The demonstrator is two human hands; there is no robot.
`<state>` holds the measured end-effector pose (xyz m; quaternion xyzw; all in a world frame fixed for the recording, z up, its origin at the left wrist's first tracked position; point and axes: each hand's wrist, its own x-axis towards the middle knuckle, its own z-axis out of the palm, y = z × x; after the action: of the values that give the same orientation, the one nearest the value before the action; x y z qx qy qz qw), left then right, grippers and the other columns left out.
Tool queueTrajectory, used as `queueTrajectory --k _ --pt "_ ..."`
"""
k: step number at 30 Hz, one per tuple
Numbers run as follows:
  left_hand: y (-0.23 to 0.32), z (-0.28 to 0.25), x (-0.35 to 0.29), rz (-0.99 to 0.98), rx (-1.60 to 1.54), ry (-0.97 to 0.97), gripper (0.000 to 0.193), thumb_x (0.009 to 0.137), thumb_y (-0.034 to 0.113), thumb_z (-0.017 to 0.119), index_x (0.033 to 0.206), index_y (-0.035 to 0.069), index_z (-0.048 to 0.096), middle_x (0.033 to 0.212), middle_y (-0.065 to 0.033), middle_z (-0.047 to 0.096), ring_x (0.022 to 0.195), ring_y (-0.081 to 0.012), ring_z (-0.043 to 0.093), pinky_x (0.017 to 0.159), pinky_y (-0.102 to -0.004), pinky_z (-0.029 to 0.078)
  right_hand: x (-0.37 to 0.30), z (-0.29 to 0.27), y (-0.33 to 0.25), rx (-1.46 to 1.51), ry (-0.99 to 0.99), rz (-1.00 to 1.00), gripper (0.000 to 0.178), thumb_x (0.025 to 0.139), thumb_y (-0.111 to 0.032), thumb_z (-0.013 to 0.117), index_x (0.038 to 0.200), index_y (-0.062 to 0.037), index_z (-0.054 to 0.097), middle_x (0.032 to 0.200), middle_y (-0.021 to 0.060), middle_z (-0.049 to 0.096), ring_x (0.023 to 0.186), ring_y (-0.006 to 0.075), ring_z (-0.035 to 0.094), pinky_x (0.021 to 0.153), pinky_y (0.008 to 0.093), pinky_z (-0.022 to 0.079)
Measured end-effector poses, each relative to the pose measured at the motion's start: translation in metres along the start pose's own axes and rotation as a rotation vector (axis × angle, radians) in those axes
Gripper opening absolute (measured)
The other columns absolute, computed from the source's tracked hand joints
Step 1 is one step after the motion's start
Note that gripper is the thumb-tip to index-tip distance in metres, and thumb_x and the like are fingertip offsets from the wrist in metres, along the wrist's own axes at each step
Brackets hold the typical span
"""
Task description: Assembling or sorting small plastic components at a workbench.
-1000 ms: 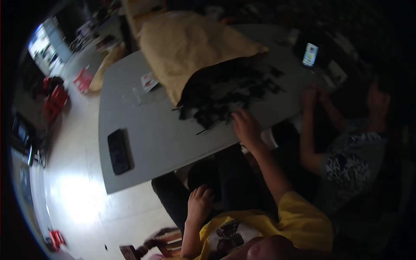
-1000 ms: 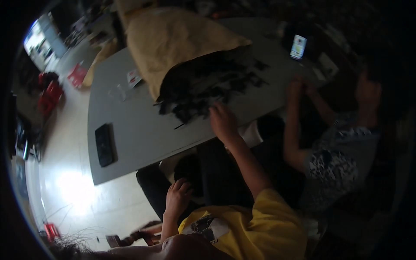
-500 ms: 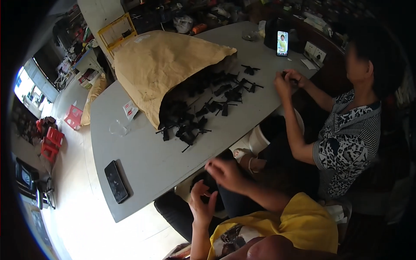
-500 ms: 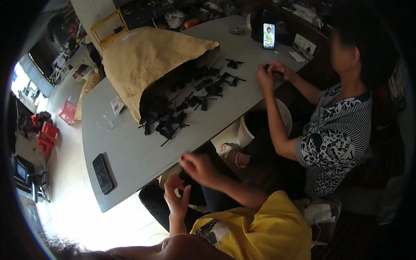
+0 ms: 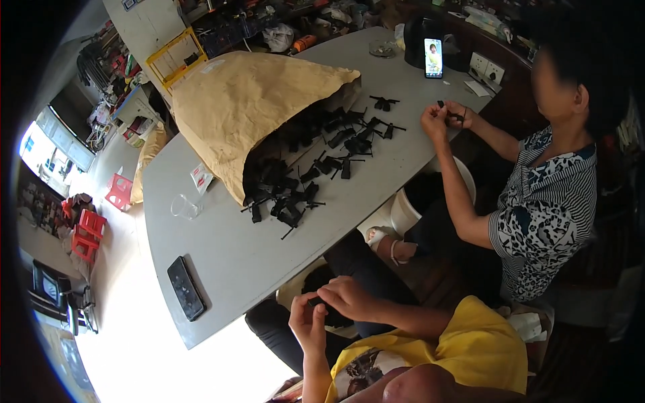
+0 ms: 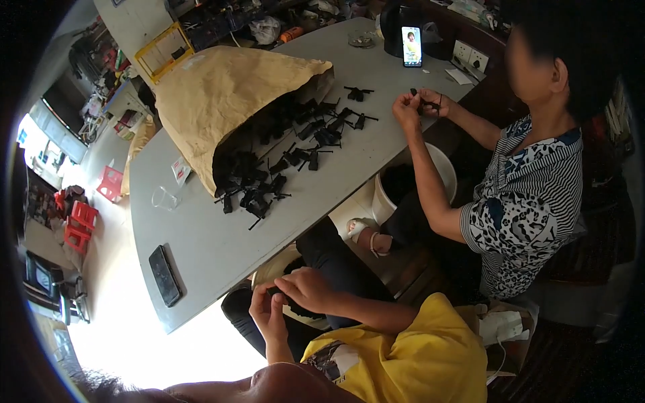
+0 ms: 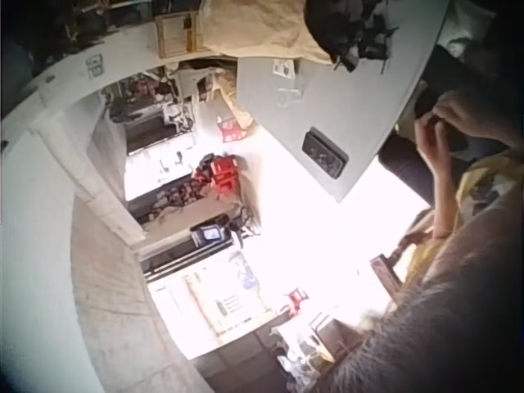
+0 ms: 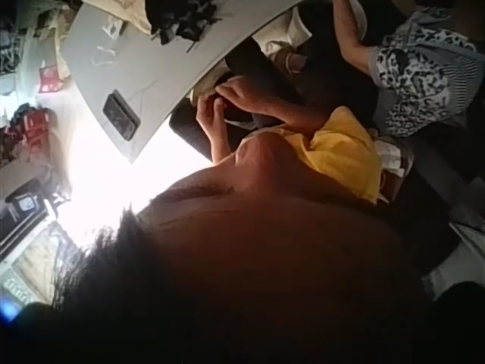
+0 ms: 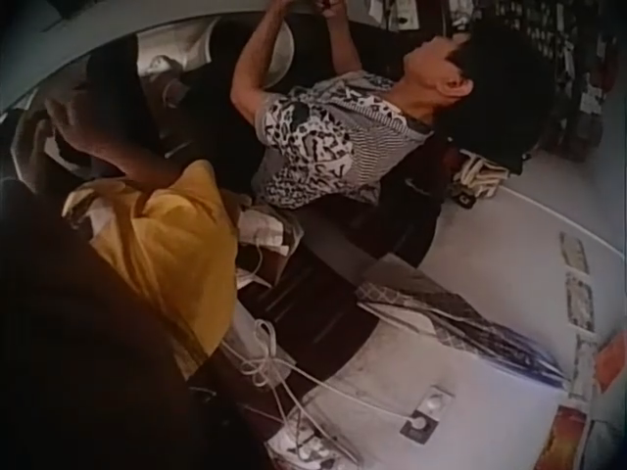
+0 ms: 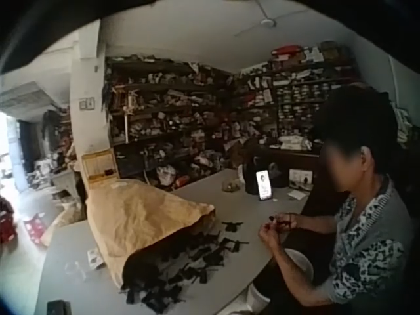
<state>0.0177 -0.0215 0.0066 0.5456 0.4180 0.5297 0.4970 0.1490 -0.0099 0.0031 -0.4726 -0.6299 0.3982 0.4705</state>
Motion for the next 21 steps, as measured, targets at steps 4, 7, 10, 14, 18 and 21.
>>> queueTrajectory --k 4,7,10,14,18,21 --pt "-0.006 0.007 -0.002 -0.130 -0.293 0.081 0.010 0.089 0.011 0.051 0.091 0.001 0.051 0.083 -0.0010 0.050 0.070 -0.0065 0.046 0.064 -0.0194 0.038 -0.004 0.006 -0.003 -0.350 0.095 -0.215 0.026 0.088 -0.024 0.050 0.069 -0.0065 0.056 0.058 0.0071 0.051 0.061 0.0263 0.054 0.061 0.0366 0.042" --pt "-0.009 -0.003 -0.004 -0.093 -0.147 0.058 0.009 0.088 0.010 0.051 0.085 0.001 0.051 0.083 -0.0012 0.050 0.071 -0.0081 0.043 0.064 -0.0204 0.035 0.003 0.007 -0.006 -0.436 0.213 -0.370 0.018 0.084 -0.021 0.055 0.071 -0.0078 0.054 0.058 0.0055 0.050 0.063 0.0245 0.054 0.061 0.0370 0.042" --pt "-0.013 -0.013 -0.001 0.051 0.180 0.013 0.006 0.079 0.003 0.055 0.083 0.002 0.052 0.080 -0.0058 0.052 0.067 -0.0159 0.047 0.063 -0.0260 0.037 0.001 0.002 -0.015 -0.425 0.241 -0.364 0.017 0.080 -0.024 0.060 0.074 -0.0087 0.054 0.059 0.0049 0.052 0.062 0.0229 0.056 0.059 0.0343 0.044" --pt "-0.010 -0.007 -0.001 0.362 0.743 0.027 0.022 0.068 0.005 0.059 0.089 0.002 0.053 0.081 -0.0113 0.055 0.069 -0.0298 0.050 0.065 -0.0377 0.040 -0.002 -0.001 -0.017 -0.324 -0.008 -0.096 0.029 0.078 -0.034 0.065 0.076 -0.0072 0.054 0.057 0.0066 0.054 0.055 0.0232 0.057 0.049 0.0331 0.044" --pt "-0.002 -0.005 -0.003 0.390 0.765 0.072 0.033 0.071 0.007 0.065 0.099 0.002 0.050 0.087 -0.0094 0.053 0.077 -0.0242 0.051 0.071 -0.0325 0.041 -0.002 -0.002 -0.005 -0.352 -0.078 -0.016 0.025 0.080 -0.029 0.064 0.076 -0.0054 0.056 0.061 0.0081 0.058 0.052 0.0205 0.057 0.048 0.0310 0.043" --pt "-0.001 -0.010 -0.003 0.324 0.495 0.114 0.035 0.076 0.018 0.066 0.100 0.001 0.048 0.087 -0.0073 0.051 0.080 -0.0190 0.050 0.074 -0.0298 0.040 0.002 -0.011 -0.003 0.211 0.017 0.007 0.014 0.086 -0.016 0.059 0.084 -0.0026 0.059 0.062 0.0045 0.058 0.056 0.0073 0.055 0.048 0.0223 0.040"
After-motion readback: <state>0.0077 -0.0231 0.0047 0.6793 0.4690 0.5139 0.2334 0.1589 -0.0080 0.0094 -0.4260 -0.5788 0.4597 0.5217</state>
